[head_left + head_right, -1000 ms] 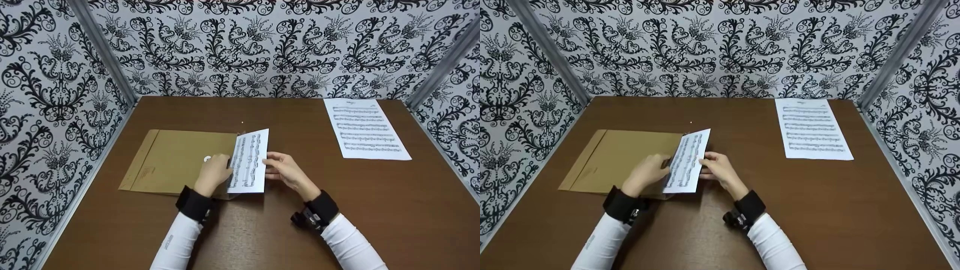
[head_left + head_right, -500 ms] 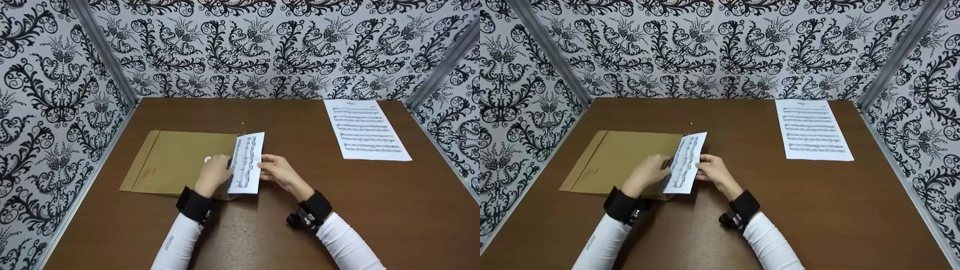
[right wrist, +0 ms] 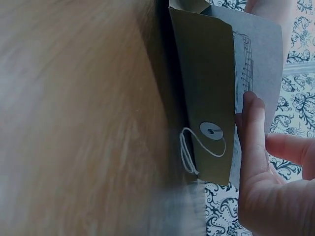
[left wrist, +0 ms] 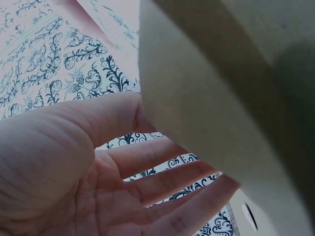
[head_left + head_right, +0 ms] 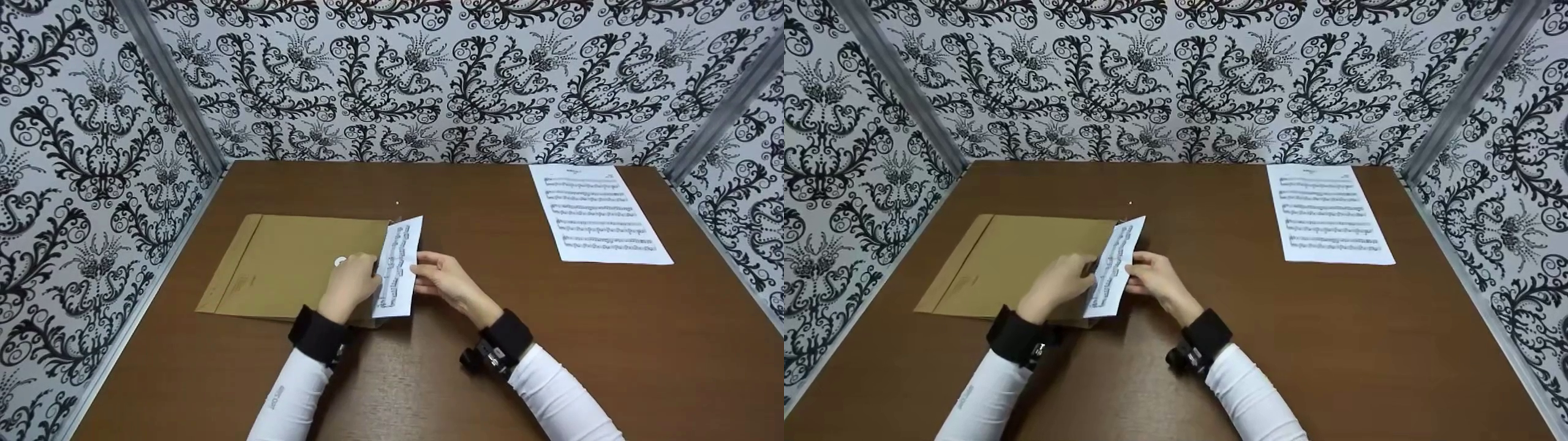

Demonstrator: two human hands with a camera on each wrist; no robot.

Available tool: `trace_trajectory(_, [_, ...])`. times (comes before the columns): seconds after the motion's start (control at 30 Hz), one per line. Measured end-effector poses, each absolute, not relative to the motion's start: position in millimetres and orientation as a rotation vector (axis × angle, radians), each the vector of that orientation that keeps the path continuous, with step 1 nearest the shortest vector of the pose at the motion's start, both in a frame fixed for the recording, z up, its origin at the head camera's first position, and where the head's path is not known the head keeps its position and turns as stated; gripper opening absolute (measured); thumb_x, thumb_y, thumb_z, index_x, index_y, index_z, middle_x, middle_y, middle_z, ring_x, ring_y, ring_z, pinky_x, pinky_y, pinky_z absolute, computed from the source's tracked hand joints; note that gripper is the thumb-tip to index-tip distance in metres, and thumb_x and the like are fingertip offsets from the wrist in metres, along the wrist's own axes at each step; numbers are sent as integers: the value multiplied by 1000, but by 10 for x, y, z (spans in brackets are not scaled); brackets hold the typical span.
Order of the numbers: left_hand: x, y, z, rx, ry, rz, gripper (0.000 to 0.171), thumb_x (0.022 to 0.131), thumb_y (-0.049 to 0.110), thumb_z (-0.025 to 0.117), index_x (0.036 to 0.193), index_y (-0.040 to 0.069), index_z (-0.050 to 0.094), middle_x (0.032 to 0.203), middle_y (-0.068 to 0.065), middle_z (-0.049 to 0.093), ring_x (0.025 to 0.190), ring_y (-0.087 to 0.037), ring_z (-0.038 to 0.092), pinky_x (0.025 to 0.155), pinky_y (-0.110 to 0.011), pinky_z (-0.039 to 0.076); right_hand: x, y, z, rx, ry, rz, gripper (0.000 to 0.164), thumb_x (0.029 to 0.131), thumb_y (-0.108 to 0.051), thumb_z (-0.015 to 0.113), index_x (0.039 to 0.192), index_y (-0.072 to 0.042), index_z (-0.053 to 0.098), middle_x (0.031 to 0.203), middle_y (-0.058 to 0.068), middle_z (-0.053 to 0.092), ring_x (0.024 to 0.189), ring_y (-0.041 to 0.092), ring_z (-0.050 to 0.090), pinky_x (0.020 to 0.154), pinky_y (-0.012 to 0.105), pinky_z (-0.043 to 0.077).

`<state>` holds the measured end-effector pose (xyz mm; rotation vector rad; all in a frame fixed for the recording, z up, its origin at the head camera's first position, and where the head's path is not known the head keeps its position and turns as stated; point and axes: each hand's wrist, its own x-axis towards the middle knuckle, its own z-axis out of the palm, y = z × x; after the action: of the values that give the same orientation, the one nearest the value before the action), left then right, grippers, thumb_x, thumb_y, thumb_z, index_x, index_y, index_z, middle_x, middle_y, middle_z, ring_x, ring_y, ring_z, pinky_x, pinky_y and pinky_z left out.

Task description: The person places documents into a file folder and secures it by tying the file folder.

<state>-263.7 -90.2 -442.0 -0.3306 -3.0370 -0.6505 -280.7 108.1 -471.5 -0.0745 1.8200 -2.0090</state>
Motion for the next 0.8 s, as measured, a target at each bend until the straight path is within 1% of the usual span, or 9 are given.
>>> trace_trajectory(0.07, [-2636, -900, -4413, -325, -3045, -652, 11, 88, 6, 66, 95, -2, 71, 103, -22, 75, 89, -38, 72, 76, -51, 57, -2808, 1072, -4703, -78, 1825, -2010, 47, 101, -4, 55, 145, 12, 46, 96, 0, 75, 82, 9, 74, 74, 21, 62])
trace_trajectory(0.23, [-2638, -904, -4409, -325, -3049, -654, 8, 87, 7, 68, 91, 0, 69, 99, -22, 75, 85, -38, 71, 74, -51, 57, -2802, 1039, -4680, -85, 1850, -1993, 46, 100, -4, 55, 143, 11, 47, 100, 3, 75, 84, 10, 74, 76, 23, 62])
trace_trajectory(0.37, [-2640, -906, -4416, -332, -3052, -649, 7, 88, 7, 68, 90, 0, 68, 96, -21, 74, 83, -37, 71, 73, -50, 56, -2821, 999, -4705, -87, 1865, -1964, 46, 100, -2, 55, 144, 12, 47, 100, 4, 76, 83, 9, 74, 76, 23, 63])
trace_trajectory(0.47, [-2637, -905, -4412, -335, -3055, -641, 7, 89, 8, 69, 89, 1, 68, 96, -21, 74, 84, -37, 71, 74, -50, 57, -2847, 966, -4737, -81, 1868, -1954, 46, 100, -1, 55, 143, 13, 46, 99, 5, 76, 81, 8, 74, 76, 23, 63])
trace_trajectory(0.63, [-2641, -896, -4402, -327, -3059, -634, 8, 90, 10, 70, 89, 1, 69, 97, -20, 75, 86, -37, 72, 75, -51, 57, -2882, 924, -4773, -47, 1880, -1950, 44, 100, 0, 55, 142, 12, 48, 95, 2, 74, 78, 8, 73, 74, 22, 62])
trace_trajectory(0.8, [-2648, -889, -4409, -303, -3072, -642, 8, 91, 9, 69, 92, 1, 70, 100, -20, 75, 89, -37, 72, 76, -50, 57, -2909, 900, -4795, -17, 1885, -1931, 47, 99, 0, 55, 143, 12, 45, 90, -1, 71, 75, 5, 70, 72, 20, 61])
